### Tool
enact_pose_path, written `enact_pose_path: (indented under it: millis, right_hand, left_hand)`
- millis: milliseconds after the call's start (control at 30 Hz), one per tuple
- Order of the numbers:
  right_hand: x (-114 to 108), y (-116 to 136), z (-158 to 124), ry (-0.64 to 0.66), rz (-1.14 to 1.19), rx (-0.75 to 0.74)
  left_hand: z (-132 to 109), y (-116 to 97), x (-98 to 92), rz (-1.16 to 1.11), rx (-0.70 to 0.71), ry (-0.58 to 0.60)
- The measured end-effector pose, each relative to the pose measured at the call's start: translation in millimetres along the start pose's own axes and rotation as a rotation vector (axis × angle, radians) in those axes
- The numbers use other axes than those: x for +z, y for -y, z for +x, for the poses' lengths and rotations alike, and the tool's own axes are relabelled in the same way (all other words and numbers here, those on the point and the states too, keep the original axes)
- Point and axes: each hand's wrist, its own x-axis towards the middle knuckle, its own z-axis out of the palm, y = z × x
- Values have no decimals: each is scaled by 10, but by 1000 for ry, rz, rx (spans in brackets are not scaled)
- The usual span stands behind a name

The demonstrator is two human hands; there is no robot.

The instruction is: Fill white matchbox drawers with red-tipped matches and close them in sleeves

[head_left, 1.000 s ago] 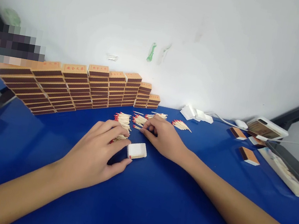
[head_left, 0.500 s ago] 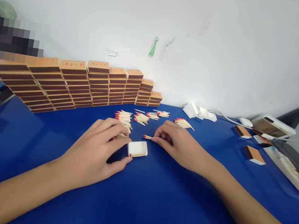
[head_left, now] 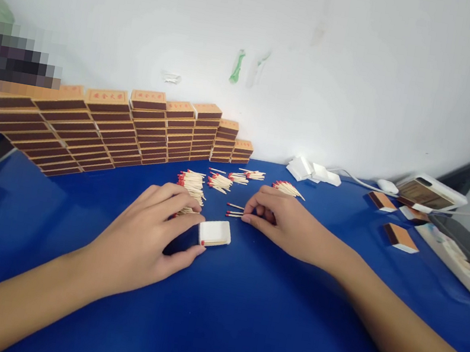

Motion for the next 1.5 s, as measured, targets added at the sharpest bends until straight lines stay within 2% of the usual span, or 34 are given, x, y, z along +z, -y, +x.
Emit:
enact_pose_path:
  millis: [567,833,1033,1133,1267,1400,1500]
  right_hand:
    - [64,32,6,-22,-23,-40]
    - [40,291,-85,-81,-9,-129]
    - [240,539,-130,-94,-305,-239]
    - [281,577,-127,-90,-342,-254]
    - [192,486,-98,-119,-157,-220]
    - [102,225,-5,-215,-99,-39]
    - [97,51,75,-145,-64,71]
  left_hand:
    - [13,1,8,0,12,-16]
    - [5,-9,1,20,-10,-38]
    - [12,-23,5,14,-5,-40]
    - [14,-32,5,9,-3,-40]
    - [5,-31,8,6,-3,-37]
    - [-4,-30,7,4,-3,-31]
    - [1,-30,3,1,-3,-29]
